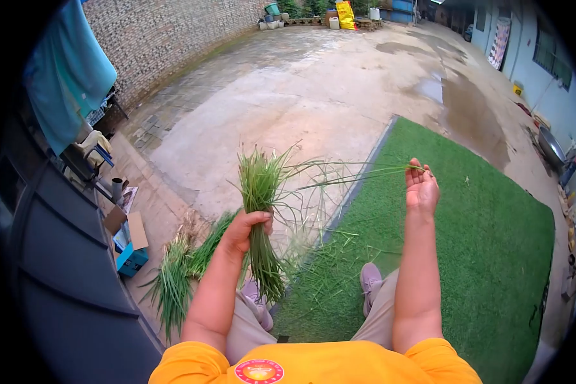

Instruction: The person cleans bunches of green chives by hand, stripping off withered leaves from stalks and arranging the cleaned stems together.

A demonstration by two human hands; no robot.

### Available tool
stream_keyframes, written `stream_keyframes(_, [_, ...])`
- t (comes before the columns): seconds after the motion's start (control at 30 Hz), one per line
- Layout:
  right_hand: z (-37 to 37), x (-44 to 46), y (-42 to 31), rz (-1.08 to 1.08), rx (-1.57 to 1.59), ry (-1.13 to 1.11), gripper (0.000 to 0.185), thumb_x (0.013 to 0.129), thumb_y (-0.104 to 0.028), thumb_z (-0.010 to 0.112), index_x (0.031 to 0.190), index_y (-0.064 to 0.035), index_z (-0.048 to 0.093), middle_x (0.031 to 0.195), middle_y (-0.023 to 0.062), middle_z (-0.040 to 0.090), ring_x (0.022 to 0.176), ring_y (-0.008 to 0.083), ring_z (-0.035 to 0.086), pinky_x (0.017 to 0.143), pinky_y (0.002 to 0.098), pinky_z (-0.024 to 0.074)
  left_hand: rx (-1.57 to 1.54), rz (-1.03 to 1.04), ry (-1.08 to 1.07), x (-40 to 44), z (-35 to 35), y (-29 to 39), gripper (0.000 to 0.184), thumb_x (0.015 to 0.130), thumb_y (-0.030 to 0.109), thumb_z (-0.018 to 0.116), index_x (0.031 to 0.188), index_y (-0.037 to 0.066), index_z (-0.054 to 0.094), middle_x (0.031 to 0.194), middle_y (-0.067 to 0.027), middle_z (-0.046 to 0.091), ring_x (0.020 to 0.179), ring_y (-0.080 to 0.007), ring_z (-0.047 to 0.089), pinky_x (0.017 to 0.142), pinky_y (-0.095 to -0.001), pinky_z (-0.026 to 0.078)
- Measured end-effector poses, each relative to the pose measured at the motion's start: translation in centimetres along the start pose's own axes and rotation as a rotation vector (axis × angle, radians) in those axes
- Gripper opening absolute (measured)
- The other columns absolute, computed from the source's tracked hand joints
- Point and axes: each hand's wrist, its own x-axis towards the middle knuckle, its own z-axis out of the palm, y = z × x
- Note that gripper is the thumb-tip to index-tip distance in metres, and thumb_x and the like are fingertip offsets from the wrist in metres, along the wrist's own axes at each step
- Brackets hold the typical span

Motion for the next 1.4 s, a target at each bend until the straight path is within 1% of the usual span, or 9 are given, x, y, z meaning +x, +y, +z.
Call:
stream_keyframes(0.07, [-0.4, 0.3, -1.6, -0.119, -0.014, 0.115, 0.015, 0.092, -0.013, 0.037, 0.096, -0.0003, 0.045, 0.09, 0.0156, 0.057, 0.072, 0.0159, 0.056, 0.068, 0.0276, 0.0512, -0.036, 0.003, 0.049, -0.1, -0.3, 0.4, 0.014, 0.072, 0.01, 0.059, 0.083, 0.002, 0.053, 0.063, -0.004, 0.051, 0.053, -0.0128, 0.047, 0.05, -0.0261, 0.04])
stream_keyframes(0.2, [-1.0, -0.4, -1.8, -0.15, -0.19, 0.01, 0.017, 0.092, -0.016, 0.041, 0.097, -0.0009, 0.047, 0.085, 0.0116, 0.057, 0.055, 0.006, 0.045, 0.049, 0.0176, 0.0426, -0.094, -0.042, 0.023, -0.1, -0.5, -0.3, 0.014, 0.073, 0.009, 0.058, 0.084, 0.002, 0.054, 0.062, -0.0041, 0.051, 0.053, -0.013, 0.047, 0.051, -0.0264, 0.04])
stream_keyframes(0.27, [1.0, -3.3, -0.7, -0.011, -0.332, -0.166, 0.018, 0.09, -0.019, 0.047, 0.096, -0.0024, 0.05, 0.078, 0.0066, 0.057, 0.046, 0.0007, 0.033, 0.039, 0.0137, 0.0272, -0.085, -0.066, -0.003, 0.0, 0.3, -0.7, 0.015, 0.072, 0.009, 0.058, 0.084, 0.002, 0.053, 0.062, -0.004, 0.051, 0.053, -0.0131, 0.047, 0.051, -0.0268, 0.039])
stream_keyframes(0.5, [4.8, -8.4, 2.6, 0.152, -0.653, -0.639, 0.031, 0.079, -0.025, 0.064, 0.101, -0.0031, 0.056, 0.071, 0.0013, 0.059, 0.046, -0.0003, 0.031, 0.04, 0.0147, 0.0243, -0.022, -0.143, -0.162, -0.8, 4.5, -2.1, 0.02, 0.069, 0.005, 0.057, 0.087, 0.001, 0.05, 0.065, -0.0049, 0.048, 0.053, -0.0135, 0.045, 0.051, -0.0281, 0.037])
stream_keyframes(0.6, [5.4, -9.2, 2.8, 0.271, -0.647, -0.735, 0.024, 0.078, -0.022, 0.065, 0.093, -0.0049, 0.06, 0.067, -0.001, 0.058, 0.047, 0.0003, 0.031, 0.041, 0.0159, 0.0246, 0.048, -0.193, -0.201, -1.1, 5.0, -2.7, 0.015, 0.071, 0.009, 0.058, 0.082, 0.003, 0.051, 0.065, -0.0038, 0.049, 0.056, -0.0127, 0.047, 0.051, -0.0258, 0.039])
stream_keyframes(0.8, [4.4, -8.0, 5.1, 0.109, -0.676, -0.651, 0.012, 0.08, -0.019, 0.063, 0.077, -0.0072, 0.06, 0.062, -0.0005, 0.058, 0.042, 0.0, 0.032, 0.038, 0.0162, 0.0221, 0.083, -0.246, -0.189, -0.9, 4.6, -3.1, 0.01, 0.072, 0.006, 0.058, 0.079, 0.003, 0.051, 0.062, -0.0046, 0.05, 0.052, -0.0118, 0.047, 0.048, -0.0243, 0.038])
stream_keyframes(1.1, [2.8, -3.0, 1.8, -0.04, -0.523, -0.253, 0.024, 0.082, -0.027, 0.061, 0.072, -0.0063, 0.054, 0.066, 0.0019, 0.057, 0.04, 0.0005, 0.029, 0.035, 0.0164, 0.0197, -0.003, -0.106, -0.168, -1.7, 3.9, -1.1, 0.011, 0.071, 0.005, 0.056, 0.079, 0.003, 0.049, 0.056, -0.0047, 0.047, 0.046, -0.0121, 0.042, 0.045, -0.0258, 0.034])
stream_keyframes(1.23, [2.9, -4.5, 1.3, 0.073, -0.529, -0.361, 0.026, 0.083, -0.03, 0.059, 0.076, -0.0058, 0.054, 0.069, 0.0019, 0.058, 0.04, 0.0008, 0.029, 0.035, 0.0161, 0.0201, 0.002, -0.065, -0.089, -2.0, 3.6, -1.0, 0.008, 0.07, 0.006, 0.054, 0.075, 0.003, 0.049, 0.053, -0.005, 0.046, 0.044, -0.0127, 0.041, 0.045, -0.0267, 0.033])
stream_keyframes(1.4, [5.0, -8.6, 3.2, 0.139, -0.765, -0.647, 0.036, 0.077, -0.031, 0.065, 0.099, -0.0029, 0.058, 0.07, -0.0002, 0.06, 0.048, 0.0006, 0.033, 0.042, 0.0159, 0.0254, -0.006, -0.092, -0.107, -1.9, 3.5, -1.4, 0.008, 0.07, 0.006, 0.054, 0.076, 0.003, 0.049, 0.053, -0.0052, 0.045, 0.044, -0.0128, 0.041, 0.046, -0.0271, 0.033])
